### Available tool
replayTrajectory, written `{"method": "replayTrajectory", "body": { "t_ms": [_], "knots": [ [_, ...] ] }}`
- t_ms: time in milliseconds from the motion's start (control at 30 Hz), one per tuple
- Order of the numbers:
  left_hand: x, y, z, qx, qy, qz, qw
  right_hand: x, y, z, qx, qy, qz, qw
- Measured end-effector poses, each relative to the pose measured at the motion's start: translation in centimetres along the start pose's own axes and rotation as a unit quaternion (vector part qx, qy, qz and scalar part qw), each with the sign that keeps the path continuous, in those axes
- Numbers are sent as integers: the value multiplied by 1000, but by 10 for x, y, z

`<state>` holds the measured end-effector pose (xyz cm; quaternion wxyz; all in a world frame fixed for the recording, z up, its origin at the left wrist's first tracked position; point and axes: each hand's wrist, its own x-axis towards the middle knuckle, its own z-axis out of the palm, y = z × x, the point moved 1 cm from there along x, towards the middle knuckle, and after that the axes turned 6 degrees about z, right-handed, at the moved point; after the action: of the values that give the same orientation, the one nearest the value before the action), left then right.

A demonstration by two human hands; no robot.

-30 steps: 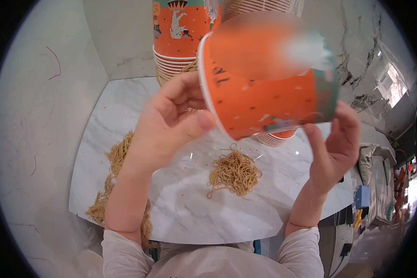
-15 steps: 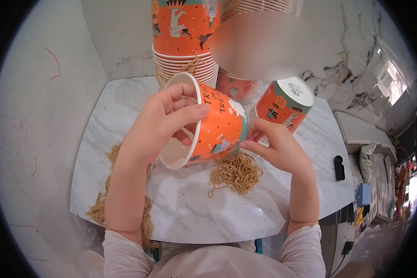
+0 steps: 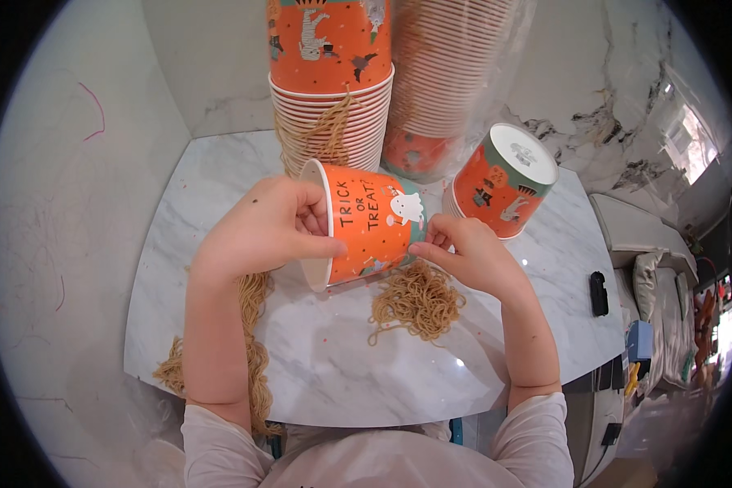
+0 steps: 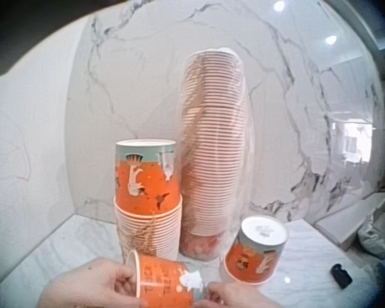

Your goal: Threading string through holes in paper cups.

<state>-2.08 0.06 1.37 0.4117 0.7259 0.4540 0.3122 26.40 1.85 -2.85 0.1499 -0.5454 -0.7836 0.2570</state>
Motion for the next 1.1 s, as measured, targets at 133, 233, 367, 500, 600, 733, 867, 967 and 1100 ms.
{"method": "replayTrajectory", "body": {
  "t_ms": [133, 233, 367, 500, 600, 733, 867, 967, 1100],
  "knots": [
    [-3, -2, -3, 86, -3, -6, 996, 1, 0, 4, -7, 7, -10, 1000],
    [-5, 4, -3, 146, -7, -37, 989, 2, 2, 5, -19, 15, -11, 1000],
    [-6, 8, 2, 133, -5, -43, 990, 1, 1, 0, -18, 20, -12, 1000],
    [-4, 14, 7, 97, 0, -55, 994, -3, 3, -4, -111, 7, -4, 994],
    [-2, 17, 10, 74, 33, -73, 994, 0, 11, 0, -165, -16, 20, 986],
    [0, 22, 11, 109, 47, -115, 986, 8, 24, 16, -180, -10, 11, 983],
    [2, 11, 11, 193, 82, -110, 971, 14, 33, 26, -188, -34, -9, 982],
    [1, 14, 10, 232, 120, -110, 959, 14, 32, 25, -182, -37, -21, 982],
    [2, 11, 8, 250, 146, -126, 949, 6, 24, 10, -140, -26, -35, 989]
  ]
}}
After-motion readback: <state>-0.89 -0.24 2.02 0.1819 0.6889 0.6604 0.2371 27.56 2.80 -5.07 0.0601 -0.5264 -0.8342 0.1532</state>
